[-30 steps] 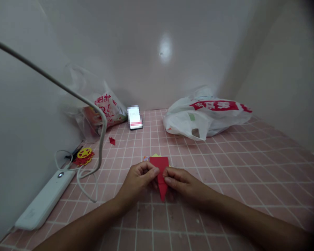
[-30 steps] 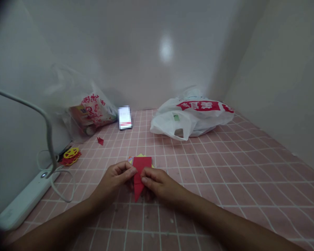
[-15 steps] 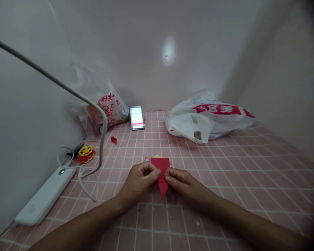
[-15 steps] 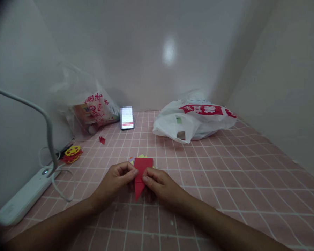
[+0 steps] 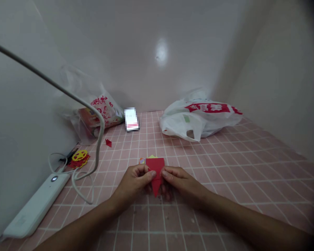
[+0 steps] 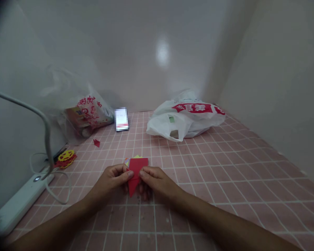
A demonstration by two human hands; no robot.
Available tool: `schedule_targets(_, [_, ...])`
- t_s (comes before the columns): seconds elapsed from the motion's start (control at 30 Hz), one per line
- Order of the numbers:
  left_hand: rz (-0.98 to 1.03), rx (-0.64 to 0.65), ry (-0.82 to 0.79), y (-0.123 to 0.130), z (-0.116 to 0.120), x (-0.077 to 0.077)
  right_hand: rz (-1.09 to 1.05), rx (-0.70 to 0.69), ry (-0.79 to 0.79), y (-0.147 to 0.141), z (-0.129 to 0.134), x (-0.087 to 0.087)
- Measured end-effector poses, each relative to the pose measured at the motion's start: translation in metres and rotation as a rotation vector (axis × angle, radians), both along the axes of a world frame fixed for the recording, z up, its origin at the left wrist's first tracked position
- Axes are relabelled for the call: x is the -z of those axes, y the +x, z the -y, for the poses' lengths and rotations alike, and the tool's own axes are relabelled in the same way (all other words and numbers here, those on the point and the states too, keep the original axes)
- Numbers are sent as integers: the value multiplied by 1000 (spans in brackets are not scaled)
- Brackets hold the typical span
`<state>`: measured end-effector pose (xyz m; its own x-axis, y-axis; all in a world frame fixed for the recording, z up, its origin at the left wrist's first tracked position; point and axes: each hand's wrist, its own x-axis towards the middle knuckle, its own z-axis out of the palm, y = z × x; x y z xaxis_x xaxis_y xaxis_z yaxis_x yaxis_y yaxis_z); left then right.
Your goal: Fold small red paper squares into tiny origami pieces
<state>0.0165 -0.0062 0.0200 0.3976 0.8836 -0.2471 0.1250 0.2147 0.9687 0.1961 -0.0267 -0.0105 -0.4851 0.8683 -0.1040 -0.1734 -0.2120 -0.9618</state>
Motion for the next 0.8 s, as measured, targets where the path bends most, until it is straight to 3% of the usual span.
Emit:
schedule_targets(0.43, [7,-15,-26,0,2,3,-89,-33,-77,1,1,7])
schedule_targets(0.63, [-13,-19,51,0,4,1,-195,-64,-139,2,0,9])
schedule_targets(0.8, [82,-23,42,-2,3,2,-238,-39,-136,2,-2,8])
